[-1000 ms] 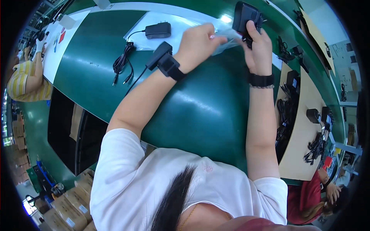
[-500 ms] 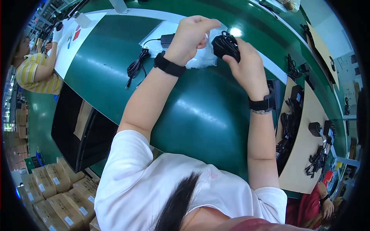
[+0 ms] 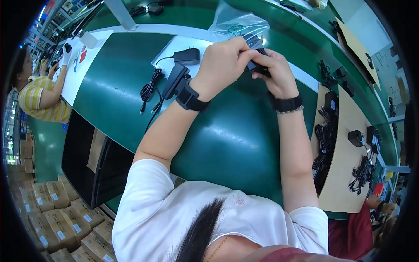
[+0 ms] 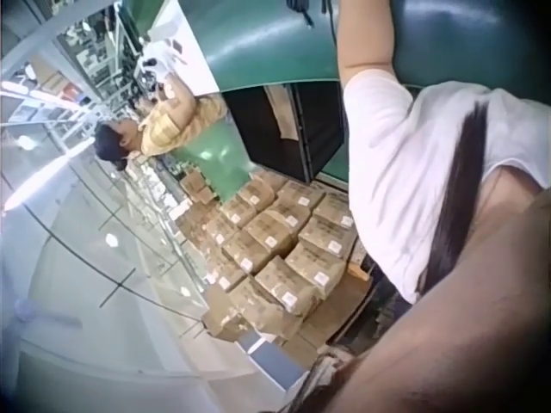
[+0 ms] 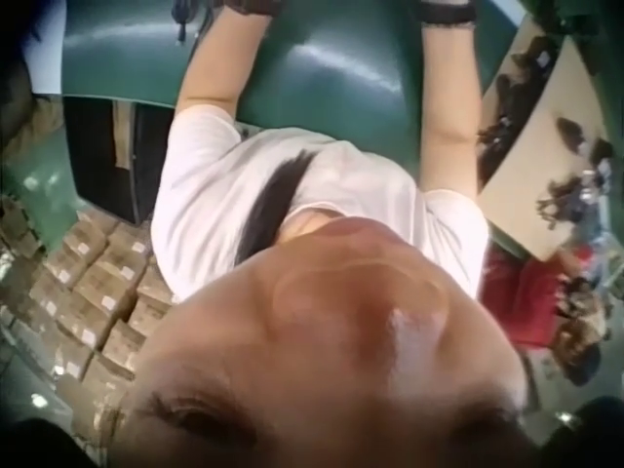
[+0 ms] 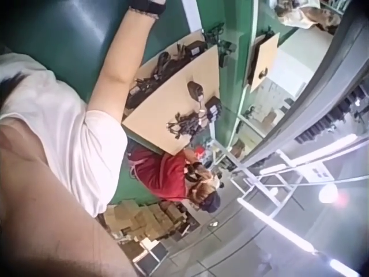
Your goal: The person wraps a cable around a power adapter, places the unit into a plastic bag, and sets it onto a cardboard sheet, repeating the process for a second unit.
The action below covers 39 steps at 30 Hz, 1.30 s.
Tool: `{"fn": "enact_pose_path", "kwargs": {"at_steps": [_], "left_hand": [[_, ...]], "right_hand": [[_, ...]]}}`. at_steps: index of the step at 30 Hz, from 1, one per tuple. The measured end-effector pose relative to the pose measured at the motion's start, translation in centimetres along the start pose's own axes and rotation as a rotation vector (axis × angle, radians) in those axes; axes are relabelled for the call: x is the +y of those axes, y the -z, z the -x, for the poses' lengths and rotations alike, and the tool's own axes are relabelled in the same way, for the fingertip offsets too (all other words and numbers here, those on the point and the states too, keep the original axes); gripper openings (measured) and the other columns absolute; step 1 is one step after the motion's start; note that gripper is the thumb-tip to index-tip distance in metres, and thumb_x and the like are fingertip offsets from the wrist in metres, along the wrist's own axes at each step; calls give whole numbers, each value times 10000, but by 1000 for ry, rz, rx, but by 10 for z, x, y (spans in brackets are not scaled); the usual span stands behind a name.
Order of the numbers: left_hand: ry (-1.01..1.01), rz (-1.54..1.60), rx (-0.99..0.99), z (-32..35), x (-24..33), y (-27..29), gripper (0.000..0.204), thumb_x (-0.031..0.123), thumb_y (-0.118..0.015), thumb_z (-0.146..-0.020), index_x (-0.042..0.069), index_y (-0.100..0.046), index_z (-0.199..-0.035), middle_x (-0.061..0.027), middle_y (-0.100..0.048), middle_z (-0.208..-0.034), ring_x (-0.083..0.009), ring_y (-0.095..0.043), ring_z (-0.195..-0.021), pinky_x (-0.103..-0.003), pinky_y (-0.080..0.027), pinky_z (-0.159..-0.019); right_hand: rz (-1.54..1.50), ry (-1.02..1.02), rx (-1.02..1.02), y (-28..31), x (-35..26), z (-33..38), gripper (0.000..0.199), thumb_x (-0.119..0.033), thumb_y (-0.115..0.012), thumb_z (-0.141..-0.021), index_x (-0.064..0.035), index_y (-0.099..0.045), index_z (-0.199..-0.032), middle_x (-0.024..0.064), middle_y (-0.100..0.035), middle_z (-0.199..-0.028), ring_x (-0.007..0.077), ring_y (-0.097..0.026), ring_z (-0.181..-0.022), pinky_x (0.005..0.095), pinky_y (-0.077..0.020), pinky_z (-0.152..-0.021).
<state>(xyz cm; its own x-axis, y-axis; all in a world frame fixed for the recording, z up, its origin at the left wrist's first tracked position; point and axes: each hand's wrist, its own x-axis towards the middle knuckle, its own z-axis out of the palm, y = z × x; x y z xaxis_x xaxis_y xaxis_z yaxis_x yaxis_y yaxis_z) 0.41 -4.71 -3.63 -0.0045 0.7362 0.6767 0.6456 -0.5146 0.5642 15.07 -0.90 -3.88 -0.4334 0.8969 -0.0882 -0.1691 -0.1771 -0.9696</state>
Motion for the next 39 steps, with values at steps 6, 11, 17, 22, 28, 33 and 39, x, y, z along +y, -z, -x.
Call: {"fn": "enact_pose_path", "kwargs": {"at_steps": [6, 11, 17, 22, 28, 33, 39], "left_hand": [[-202, -60, -5, -5, 3, 14, 163, 175, -641, -748, 50, -544, -707, -102, -567, -596, -278, -554, -539, -331, -439, -486], [-36, -63, -338, -7, 0, 42, 107, 109, -631, -709, 61, -536, -722, -98, -552, -595, -267, -547, -553, -340, -432, -513], [-36, 21, -118, -6, -8, 29, 72, 17, -551, -659, 44, -491, -687, -123, -530, -597, -295, -536, -560, -358, -419, -514], [-71, 95, -267, 4, -4, 5, 110, 27, -558, -681, 22, -450, -661, -142, -507, -594, -321, -502, -547, -364, -404, -503], [-10, 264, -260, 5, 6, 15, 278, 134, -635, -776, 36, -400, -667, -70, -427, -540, -148, -391, -483, -256, -345, -458], [-171, 97, -119, 9, 8, 8, 129, 106, -573, -813, 32, -475, -773, -91, -487, -588, -170, -481, -523, -261, -391, -494], [-69, 259, -276, -2, 16, 2, 17, 40, -513, -799, 27, -519, -809, -139, -561, -670, -274, -563, -609, -314, -446, -552]], "right_hand": [[-198, -59, 3, 4, -5, 7, 158, -138, -594, -806, -16, -579, -906, 39, -598, -796, 106, -574, -651, 226, -494, -501], [196, -11, 18, 14, -7, 5, 275, -192, -644, -779, 4, -575, -958, 48, -607, -809, 100, -582, -645, 217, -508, -495], [-105, 67, 32, -13, -11, 13, 250, -171, -627, -792, -2, -567, -965, 61, -606, -860, 130, -594, -724, 245, -522, -586], [-316, 192, 209, -15, 9, -2, 160, -113, -593, -821, -11, -562, -940, 58, -609, -866, 138, -593, -737, 266, -500, -659], [879, 1026, 492, -19, 37, -6, 305, -60, -655, -700, 7, -552, -979, 153, -598, -844, 248, -596, -737, 323, -473, -654], [1061, 1162, 328, -15, 33, -10, 371, -27, -623, -678, -6, -553, -1043, 158, -578, -784, 269, -584, -718, 344, -459, -621], [-300, 96, 8, -7, 21, -21, 335, 33, -543, -749, 33, -526, -1083, 95, -616, -863, 200, -604, -724, 270, -487, -618]]}}
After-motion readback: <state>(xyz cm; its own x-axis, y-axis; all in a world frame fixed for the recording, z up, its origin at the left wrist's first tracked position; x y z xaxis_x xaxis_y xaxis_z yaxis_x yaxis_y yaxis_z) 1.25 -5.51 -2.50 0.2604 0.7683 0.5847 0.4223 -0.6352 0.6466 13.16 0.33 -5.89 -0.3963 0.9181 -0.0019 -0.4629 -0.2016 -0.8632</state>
